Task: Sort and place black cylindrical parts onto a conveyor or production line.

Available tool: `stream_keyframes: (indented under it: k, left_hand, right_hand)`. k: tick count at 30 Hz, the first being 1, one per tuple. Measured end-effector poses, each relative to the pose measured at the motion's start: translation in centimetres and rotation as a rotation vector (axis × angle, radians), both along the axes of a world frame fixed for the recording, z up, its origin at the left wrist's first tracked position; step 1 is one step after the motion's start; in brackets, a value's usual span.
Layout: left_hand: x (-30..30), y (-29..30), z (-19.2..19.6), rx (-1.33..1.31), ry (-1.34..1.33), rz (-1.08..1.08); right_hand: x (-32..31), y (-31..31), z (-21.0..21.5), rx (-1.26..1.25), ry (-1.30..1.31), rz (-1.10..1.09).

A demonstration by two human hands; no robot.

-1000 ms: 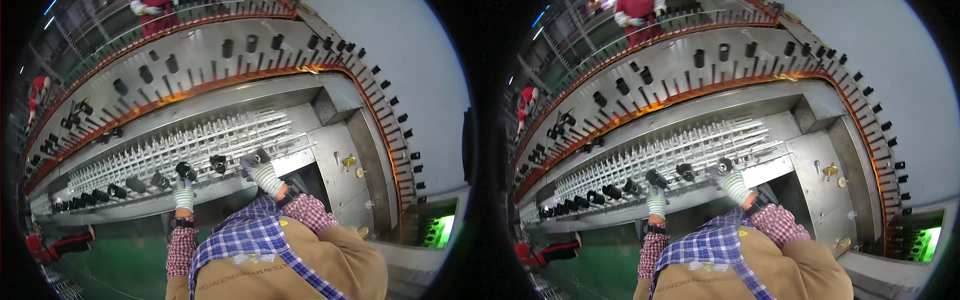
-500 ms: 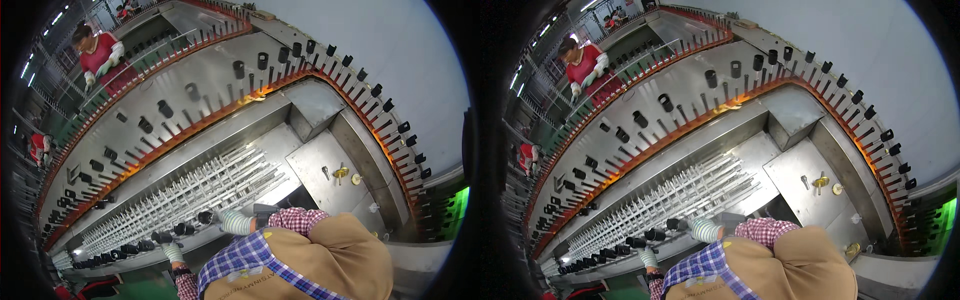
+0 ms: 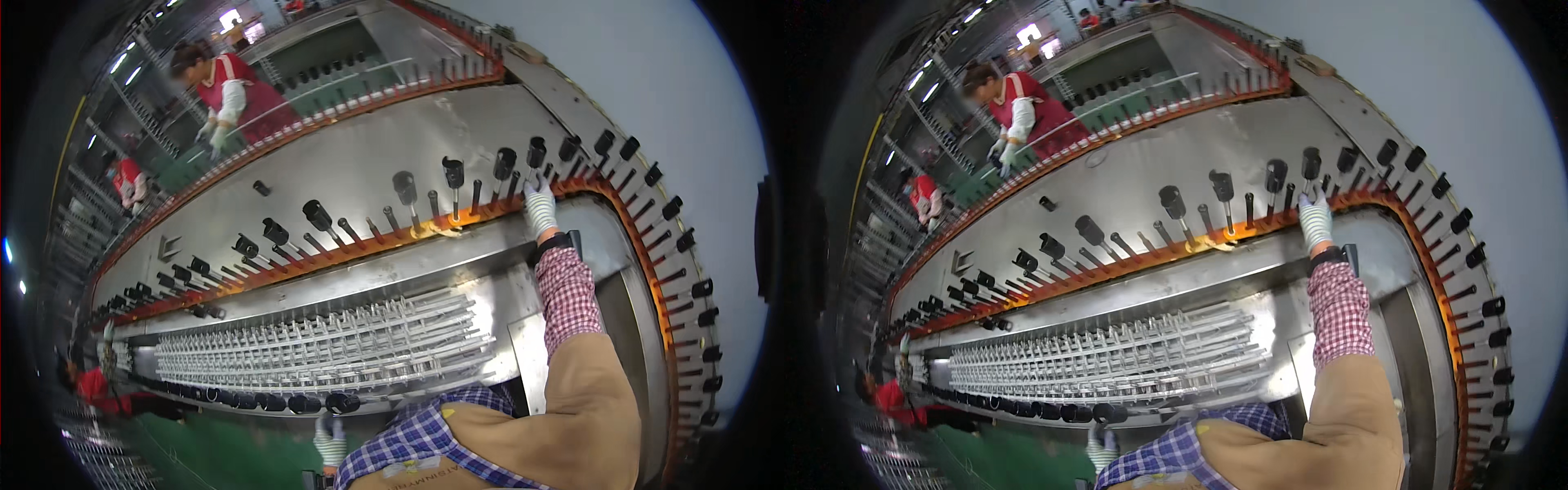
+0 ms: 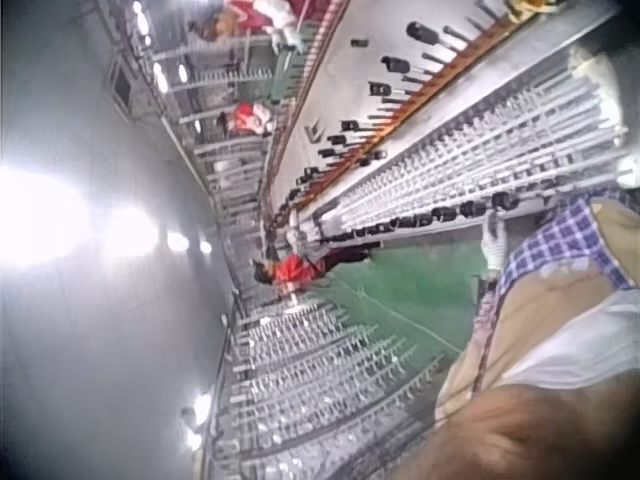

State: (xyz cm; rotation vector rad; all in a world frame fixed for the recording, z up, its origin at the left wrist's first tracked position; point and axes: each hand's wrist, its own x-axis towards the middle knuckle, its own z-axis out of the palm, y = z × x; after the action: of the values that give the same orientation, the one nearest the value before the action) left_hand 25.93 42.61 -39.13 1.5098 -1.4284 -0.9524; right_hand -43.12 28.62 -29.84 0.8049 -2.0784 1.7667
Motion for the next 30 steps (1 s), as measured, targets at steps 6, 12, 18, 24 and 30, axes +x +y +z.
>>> stream_keyframes:
  k: [6,12,18,24,30]
  left_hand:
    - [-5.0,0.5,1.6,0.091,0.132,0.008]
    - [-8.9,1.0,4.7,-0.008,-0.456,-0.427]
    - [-8.7,-0.8,2.0,-0.35,-0.597,-0.641]
    - [-4.4,-1.2,-2.1,-0.421,-0.431,-0.913]
    - [9.0,-6.0,-2.3,0.53,-0.01,-1.209]
  right_hand:
    - [3.4,0.6,7.1,0.094,-0.374,0.21]
    - [19.2,9.7,6.8,0.115,-0.659,0.741]
    - [34.4,21.3,3.1,0.326,-0.86,0.715]
    - [47.1,23.4,-0.6,0.334,-0.741,0.665]
    - [50.0,24.1,-7.3,0.745,-0.366,0.354]
